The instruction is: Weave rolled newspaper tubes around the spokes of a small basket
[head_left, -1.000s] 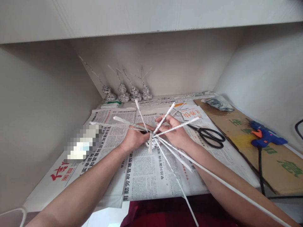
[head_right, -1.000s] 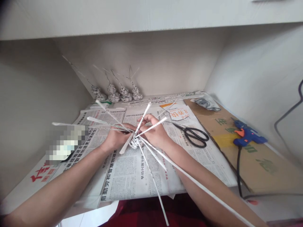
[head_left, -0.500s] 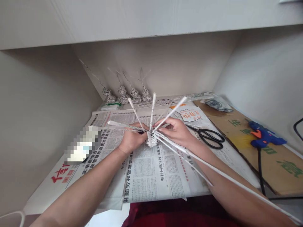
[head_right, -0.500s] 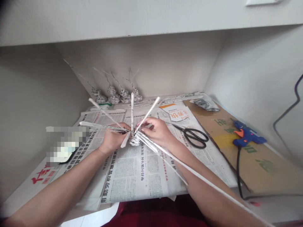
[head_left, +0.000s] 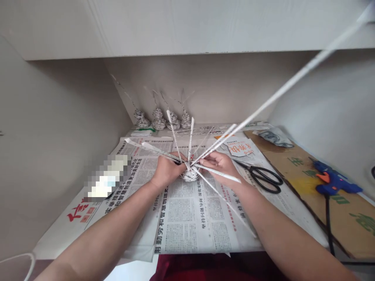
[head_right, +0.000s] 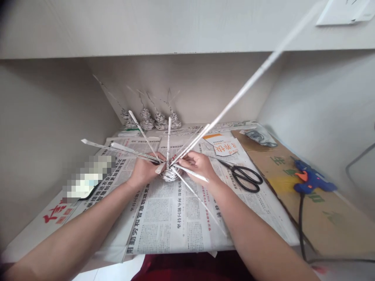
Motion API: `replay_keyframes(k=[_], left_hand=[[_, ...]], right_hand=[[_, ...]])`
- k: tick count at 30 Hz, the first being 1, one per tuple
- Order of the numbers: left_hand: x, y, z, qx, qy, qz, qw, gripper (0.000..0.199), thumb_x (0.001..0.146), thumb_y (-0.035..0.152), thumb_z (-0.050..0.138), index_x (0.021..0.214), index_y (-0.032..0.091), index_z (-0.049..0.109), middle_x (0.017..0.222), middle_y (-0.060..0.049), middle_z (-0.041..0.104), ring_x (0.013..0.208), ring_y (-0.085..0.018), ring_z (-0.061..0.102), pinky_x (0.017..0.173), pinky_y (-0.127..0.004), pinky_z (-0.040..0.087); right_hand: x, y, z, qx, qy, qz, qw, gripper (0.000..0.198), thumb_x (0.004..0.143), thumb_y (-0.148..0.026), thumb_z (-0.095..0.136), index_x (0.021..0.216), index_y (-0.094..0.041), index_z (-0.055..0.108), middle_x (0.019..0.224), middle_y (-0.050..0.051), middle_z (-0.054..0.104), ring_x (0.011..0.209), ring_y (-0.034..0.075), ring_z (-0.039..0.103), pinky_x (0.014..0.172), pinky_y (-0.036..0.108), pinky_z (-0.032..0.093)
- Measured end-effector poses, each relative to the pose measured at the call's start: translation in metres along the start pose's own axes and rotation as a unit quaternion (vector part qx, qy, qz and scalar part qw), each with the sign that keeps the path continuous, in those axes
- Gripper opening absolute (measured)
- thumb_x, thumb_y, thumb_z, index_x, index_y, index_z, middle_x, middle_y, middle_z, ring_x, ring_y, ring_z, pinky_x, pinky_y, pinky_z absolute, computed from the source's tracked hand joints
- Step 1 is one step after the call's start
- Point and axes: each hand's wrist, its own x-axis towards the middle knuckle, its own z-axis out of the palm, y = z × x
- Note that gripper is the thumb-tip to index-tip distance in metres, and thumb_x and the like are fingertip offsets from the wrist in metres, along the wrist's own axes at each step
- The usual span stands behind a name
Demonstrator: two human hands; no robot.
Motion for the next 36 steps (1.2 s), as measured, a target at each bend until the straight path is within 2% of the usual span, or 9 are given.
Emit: replay_keyframes(k=[9, 13, 17, 20, 22, 25, 28, 33, 36], left_hand=[[-0.001, -0.002, -0.001, -0.034, 0.017, 0.061, 0.997, 0.005, 0.071, 0.016, 0.067, 0.074, 0.016, 0.071, 0.078, -0.003, 0.074, 0.07, -0.017, 0.069, 0.066, -0.026, 0.056], [-0.002, -0.002, -0.002, 0.018, 0.008, 0.138, 0.99, 0.006, 0.075, 0.013, 0.065, 0.075, 0.017, 0.07, 0.08, -0.004, 0.073, 0.076, -0.017, 0.068, 0.073, -0.029, 0.055], [-0.001, -0.006, -0.007, 0.104, 0.004, 0.251, 0.962, 0.016, 0.076, 0.006, 0.06, 0.082, 0.018, 0.069, 0.084, -0.004, 0.073, 0.079, -0.017, 0.065, 0.078, -0.032, 0.051], [-0.001, -0.009, -0.012, 0.148, -0.011, 0.302, 0.942, 0.019, 0.077, 0.005, 0.06, 0.089, 0.018, 0.067, 0.089, -0.005, 0.071, 0.082, -0.018, 0.064, 0.078, -0.032, 0.051], [-0.001, -0.01, -0.015, 0.172, -0.02, 0.321, 0.931, 0.017, 0.08, 0.009, 0.059, 0.093, 0.017, 0.066, 0.092, -0.006, 0.071, 0.084, -0.019, 0.063, 0.078, -0.033, 0.05], [-0.003, -0.007, -0.015, 0.181, -0.04, 0.338, 0.923, 0.015, 0.085, 0.015, 0.058, 0.098, 0.017, 0.064, 0.097, -0.008, 0.07, 0.087, -0.02, 0.062, 0.079, -0.033, 0.05], [-0.007, 0.0, -0.013, 0.185, -0.053, 0.351, 0.916, 0.014, 0.087, 0.017, 0.057, 0.1, 0.017, 0.064, 0.098, -0.008, 0.07, 0.09, -0.02, 0.062, 0.081, -0.033, 0.051], [-0.014, 0.012, -0.01, 0.209, -0.068, 0.397, 0.891, 0.015, 0.091, 0.02, 0.053, 0.1, 0.014, 0.063, 0.098, -0.011, 0.07, 0.09, -0.02, 0.061, 0.08, -0.033, 0.052], [-0.016, 0.015, -0.009, 0.222, -0.071, 0.422, 0.876, 0.018, 0.093, 0.018, 0.048, 0.101, 0.014, 0.063, 0.098, -0.01, 0.07, 0.09, -0.019, 0.061, 0.081, -0.033, 0.053]], right_hand=[[0.004, 0.002, 0.008, 0.14, 0.095, 0.109, 0.979, 0.029, 0.06, -0.036, 0.082, 0.072, -0.017, 0.065, 0.075, 0.003, 0.072, 0.071, 0.02, 0.069, 0.071, 0.035, 0.056], [0.004, 0.002, 0.006, 0.162, 0.088, 0.146, 0.972, 0.025, 0.059, -0.029, 0.083, 0.068, -0.016, 0.064, 0.078, 0.005, 0.072, 0.075, 0.019, 0.069, 0.072, 0.032, 0.056], [0.0, -0.003, 0.005, 0.122, 0.056, 0.194, 0.972, 0.018, 0.065, -0.028, 0.078, 0.07, -0.016, 0.065, 0.067, 0.002, 0.069, 0.06, 0.014, 0.064, 0.05, 0.023, 0.05], [-0.004, -0.008, 0.006, 0.042, -0.001, 0.228, 0.973, 0.03, 0.077, -0.043, 0.065, 0.067, -0.016, 0.065, 0.057, 0.002, 0.064, 0.045, 0.012, 0.056, 0.037, 0.021, 0.039], [-0.007, -0.01, 0.007, -0.007, -0.003, 0.195, 0.981, 0.039, 0.082, -0.051, 0.057, 0.066, -0.016, 0.064, 0.054, 0.002, 0.062, 0.041, 0.012, 0.053, 0.036, 0.022, 0.036], [-0.008, -0.01, 0.006, -0.146, 0.078, 0.042, 0.985, 0.029, 0.085, -0.043, 0.057, 0.076, -0.018, 0.067, 0.067, 0.003, 0.066, 0.057, 0.015, 0.06, 0.052, 0.025, 0.044], [-0.008, -0.009, 0.004, -0.318, 0.144, -0.084, 0.933, 0.019, 0.086, -0.032, 0.056, 0.084, -0.02, 0.071, 0.084, 0.006, 0.069, 0.079, 0.02, 0.063, 0.071, 0.032, 0.048], [-0.007, -0.011, 0.005, -0.433, 0.181, -0.168, 0.867, 0.013, 0.082, -0.033, 0.064, 0.083, -0.021, 0.071, 0.089, 0.008, 0.069, 0.094, 0.027, 0.058, 0.089, 0.043, 0.043], [-0.005, -0.01, 0.008, -0.387, 0.171, -0.162, 0.891, 0.017, 0.081, -0.038, 0.066, 0.084, -0.022, 0.072, 0.092, 0.007, 0.071, 0.099, 0.027, 0.059, 0.094, 0.044, 0.041]])
